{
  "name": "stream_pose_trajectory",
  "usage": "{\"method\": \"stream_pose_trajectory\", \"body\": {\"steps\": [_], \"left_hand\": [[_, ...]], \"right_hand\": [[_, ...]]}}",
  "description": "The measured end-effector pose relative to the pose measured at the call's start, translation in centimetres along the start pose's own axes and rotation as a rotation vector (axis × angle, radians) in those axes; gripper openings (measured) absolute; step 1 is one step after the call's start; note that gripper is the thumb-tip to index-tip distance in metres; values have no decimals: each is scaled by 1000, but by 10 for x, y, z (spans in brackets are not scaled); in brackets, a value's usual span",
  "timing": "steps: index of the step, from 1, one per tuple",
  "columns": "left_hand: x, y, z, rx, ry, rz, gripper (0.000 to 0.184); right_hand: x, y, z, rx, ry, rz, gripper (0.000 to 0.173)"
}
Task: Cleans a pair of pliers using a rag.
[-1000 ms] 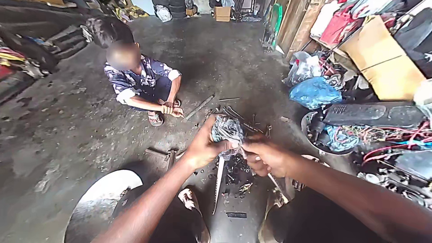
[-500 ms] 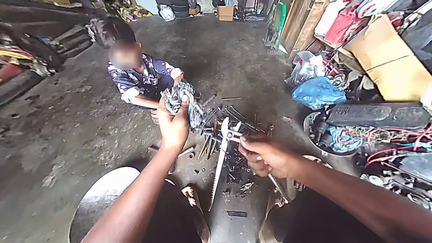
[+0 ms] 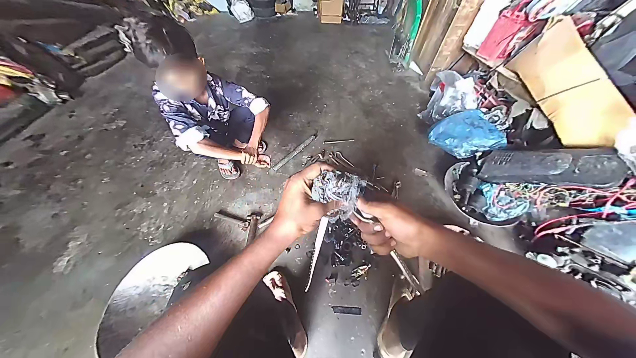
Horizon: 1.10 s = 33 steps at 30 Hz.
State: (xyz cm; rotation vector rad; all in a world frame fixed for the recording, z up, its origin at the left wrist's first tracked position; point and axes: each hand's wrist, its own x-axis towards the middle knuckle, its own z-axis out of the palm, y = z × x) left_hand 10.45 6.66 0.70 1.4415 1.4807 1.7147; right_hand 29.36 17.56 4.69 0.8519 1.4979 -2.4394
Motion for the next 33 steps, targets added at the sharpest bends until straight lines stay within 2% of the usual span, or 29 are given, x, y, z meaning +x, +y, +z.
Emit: {"method": "stream_pose_trajectory", "body": {"steps": [2,7,9,11,13,15,18,22,24,27,29,31,33], "left_hand": [[3,3,-5,36,-29,-41,56],[7,-7,-16,249,-221,-105,53],[5,-10,-21,412,-228,-15,43],[9,-14,-33,646,-187,194,30],[11,-15,-44,713,-109,301,20],[7,-9,-43,553,6,266,18],[-1,5,-40,76,105,154,19],[-7,4,-37,-227,152,71,47],[-7,5,-36,-385,157,29,52],[-7,17,-35,-718,247,-70,38],[-9,23,-37,-826,230,-104,29],[-11,23,-38,-844,168,-174,22],[-12,22,-35,-719,169,-231,20]], "right_hand": [[3,2,0,14,-1,-5,44],[7,7,-4,57,36,49,40],[7,9,-7,22,21,45,39],[7,8,-8,-7,5,38,41],[5,7,-11,-5,-14,47,43],[1,5,-12,7,-67,31,44],[-4,1,-9,-123,-107,-98,40],[-4,3,-6,-253,-79,-181,36],[0,1,-9,-289,-37,-189,37],[6,0,-14,-265,38,-210,39],[10,0,-18,-234,83,-207,41],[15,0,-25,-209,85,-214,42],[18,0,-28,-195,85,-219,42]]}}
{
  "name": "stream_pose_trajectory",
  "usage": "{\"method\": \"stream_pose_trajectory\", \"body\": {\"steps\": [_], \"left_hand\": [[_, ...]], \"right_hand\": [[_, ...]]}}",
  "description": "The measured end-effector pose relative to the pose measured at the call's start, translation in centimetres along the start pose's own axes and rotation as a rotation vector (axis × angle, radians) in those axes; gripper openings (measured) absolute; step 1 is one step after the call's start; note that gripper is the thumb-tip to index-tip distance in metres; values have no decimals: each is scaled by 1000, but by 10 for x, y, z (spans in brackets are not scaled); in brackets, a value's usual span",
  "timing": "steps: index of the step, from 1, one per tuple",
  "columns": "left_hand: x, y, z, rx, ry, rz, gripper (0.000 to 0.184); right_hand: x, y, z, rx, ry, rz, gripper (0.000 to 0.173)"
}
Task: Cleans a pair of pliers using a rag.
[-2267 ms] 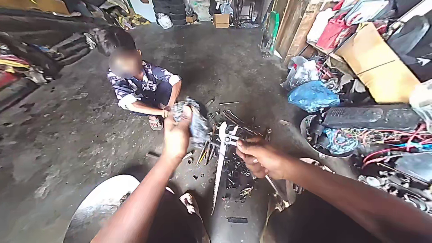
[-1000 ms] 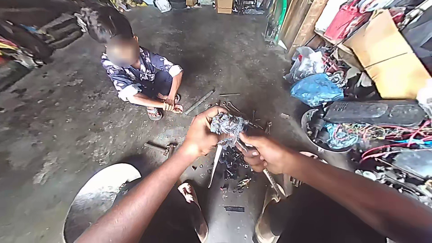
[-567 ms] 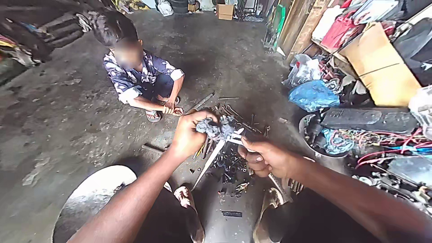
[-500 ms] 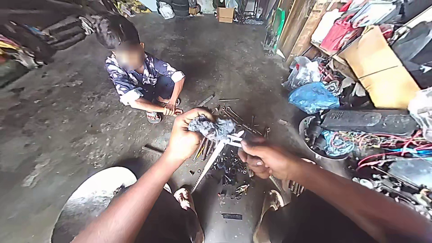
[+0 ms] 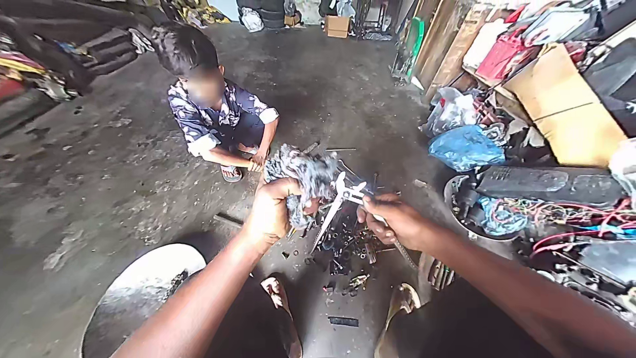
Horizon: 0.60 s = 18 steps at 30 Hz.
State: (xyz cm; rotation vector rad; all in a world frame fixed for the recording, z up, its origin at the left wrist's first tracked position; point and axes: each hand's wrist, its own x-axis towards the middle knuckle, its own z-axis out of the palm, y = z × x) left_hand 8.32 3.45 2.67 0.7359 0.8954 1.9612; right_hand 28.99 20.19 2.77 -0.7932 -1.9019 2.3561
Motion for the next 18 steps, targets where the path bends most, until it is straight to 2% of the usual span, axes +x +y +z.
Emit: {"method": "stream_pose_trajectory", "body": {"steps": [3,5,7,8,10,12,13,18], "left_hand": [[3,1,-3,400,29,24,26],[8,6,-13,937,-44,68,26],[9,7,-17,1407,-52,-69,18],[10,7,-18,1527,-58,-167,22],[8,4,-26,1602,-68,-309,48],[7,7,-37,1550,-109,-429,73],[7,6,-43,1506,-137,-431,73],[6,-11,-43,1213,-346,-184,45]], "right_hand": [[1,-1,2,36,54,11,43],[1,-5,0,56,99,32,45],[1,-8,-8,78,127,50,46],[1,-10,-12,88,131,47,46],[0,-9,-19,96,111,34,46],[0,-8,-21,94,105,20,46],[1,-7,-23,90,96,17,46],[-1,-7,-22,100,-19,-14,46]]}}
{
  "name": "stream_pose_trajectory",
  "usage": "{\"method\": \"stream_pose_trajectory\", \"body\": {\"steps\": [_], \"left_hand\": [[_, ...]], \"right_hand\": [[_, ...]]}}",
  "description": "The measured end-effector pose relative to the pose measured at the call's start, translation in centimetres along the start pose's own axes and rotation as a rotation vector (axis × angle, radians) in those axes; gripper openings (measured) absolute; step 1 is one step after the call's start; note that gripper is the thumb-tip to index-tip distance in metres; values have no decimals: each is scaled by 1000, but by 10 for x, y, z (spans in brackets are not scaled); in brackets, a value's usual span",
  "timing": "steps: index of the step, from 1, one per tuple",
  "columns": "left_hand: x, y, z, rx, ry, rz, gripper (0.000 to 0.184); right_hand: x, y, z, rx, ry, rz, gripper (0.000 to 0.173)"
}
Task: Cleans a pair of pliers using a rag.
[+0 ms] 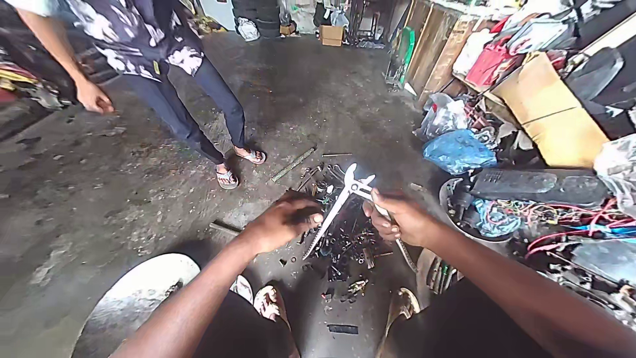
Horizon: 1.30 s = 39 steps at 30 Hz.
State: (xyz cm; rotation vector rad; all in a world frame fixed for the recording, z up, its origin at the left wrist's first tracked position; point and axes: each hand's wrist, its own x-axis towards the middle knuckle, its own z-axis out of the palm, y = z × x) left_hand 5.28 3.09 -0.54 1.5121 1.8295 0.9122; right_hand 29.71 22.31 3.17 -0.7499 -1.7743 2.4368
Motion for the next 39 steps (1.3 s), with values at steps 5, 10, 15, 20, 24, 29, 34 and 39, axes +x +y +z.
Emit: {"method": "stream_pose_trajectory", "body": {"steps": [5,10,15,20,24,29,34,39], "left_hand": [[10,15,30,-269,-31,136,32],[10,26,38,-309,-36,198,25],[6,28,38,-81,-83,169,29],[3,29,42,-16,-135,223,24],[-2,24,49,-141,-88,143,22],[3,20,59,-601,-49,-16,14],[2,18,54,-763,14,-74,20],[3,17,48,-860,136,-175,23]], "right_hand": [[3,-1,13,10,-126,-34,44],[5,0,22,3,-154,-43,43],[10,9,29,-20,-177,-51,42],[15,12,32,-65,-188,-79,41],[19,12,40,-156,-157,-64,38],[25,8,43,-291,-137,-20,22],[39,9,43,-596,174,-264,38],[27,16,47,-1025,209,-693,41]]}}
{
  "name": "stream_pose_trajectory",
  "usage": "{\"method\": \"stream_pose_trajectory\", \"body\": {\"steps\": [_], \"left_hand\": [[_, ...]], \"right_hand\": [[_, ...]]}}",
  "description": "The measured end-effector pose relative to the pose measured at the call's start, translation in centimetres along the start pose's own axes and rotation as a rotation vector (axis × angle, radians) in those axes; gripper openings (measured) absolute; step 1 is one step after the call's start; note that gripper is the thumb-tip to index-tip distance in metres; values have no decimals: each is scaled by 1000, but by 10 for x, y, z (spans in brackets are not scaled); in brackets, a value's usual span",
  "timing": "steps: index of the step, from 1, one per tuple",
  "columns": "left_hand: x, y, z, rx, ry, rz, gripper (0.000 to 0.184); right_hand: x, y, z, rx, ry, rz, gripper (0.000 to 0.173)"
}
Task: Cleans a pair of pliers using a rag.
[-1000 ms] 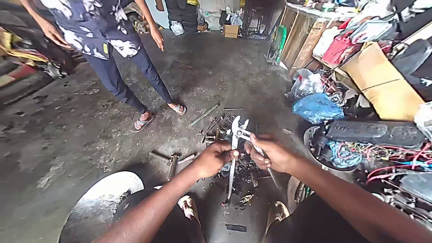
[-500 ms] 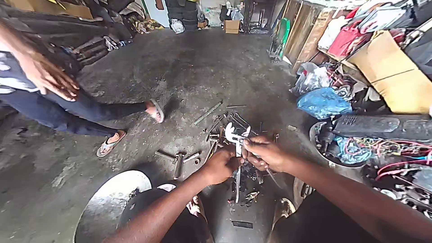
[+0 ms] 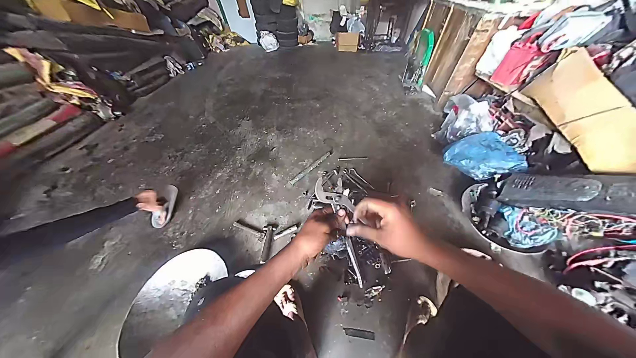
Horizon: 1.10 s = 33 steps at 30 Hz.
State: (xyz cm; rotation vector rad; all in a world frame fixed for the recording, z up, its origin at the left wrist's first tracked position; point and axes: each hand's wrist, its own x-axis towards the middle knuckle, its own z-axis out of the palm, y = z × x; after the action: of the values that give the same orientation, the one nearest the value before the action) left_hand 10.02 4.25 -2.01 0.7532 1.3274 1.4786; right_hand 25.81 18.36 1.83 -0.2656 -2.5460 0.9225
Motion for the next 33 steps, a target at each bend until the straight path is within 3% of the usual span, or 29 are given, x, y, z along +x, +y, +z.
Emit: {"method": "stream_pose_trajectory", "body": {"steps": [2,4,7,11,14,17,19,20,22,26,28,33], "left_hand": [[2,3,-3,-34,46,1,26],[4,8,-3,-70,80,-8,30],[5,14,2,-186,64,-18,34],[5,18,8,-241,1,29,34],[8,24,6,-87,44,128,32],[7,38,-8,105,161,190,31],[9,38,-24,5,125,214,31],[9,38,-29,-85,85,208,30],[5,37,-37,-173,4,220,32],[-11,40,-27,-237,-30,174,33],[-14,41,-16,-252,-33,134,29],[-10,35,4,-215,-113,115,18]], "right_hand": [[-11,-13,13,-93,-141,-51,56],[-23,-21,30,-308,-147,-148,66],[-26,-21,45,-632,46,-333,51],[-11,-17,45,-835,176,-446,20],[-14,-26,39,-660,-109,-493,6],[-27,-44,35,-93,-556,-355,13],[-35,-44,37,344,-614,-315,20],[-36,-42,35,524,-559,-291,22],[-32,-36,16,642,-346,-166,25],[-4,-16,-32,367,131,-37,41],[7,-8,-46,314,250,-17,47],[13,-15,-46,223,407,-108,41]]}}
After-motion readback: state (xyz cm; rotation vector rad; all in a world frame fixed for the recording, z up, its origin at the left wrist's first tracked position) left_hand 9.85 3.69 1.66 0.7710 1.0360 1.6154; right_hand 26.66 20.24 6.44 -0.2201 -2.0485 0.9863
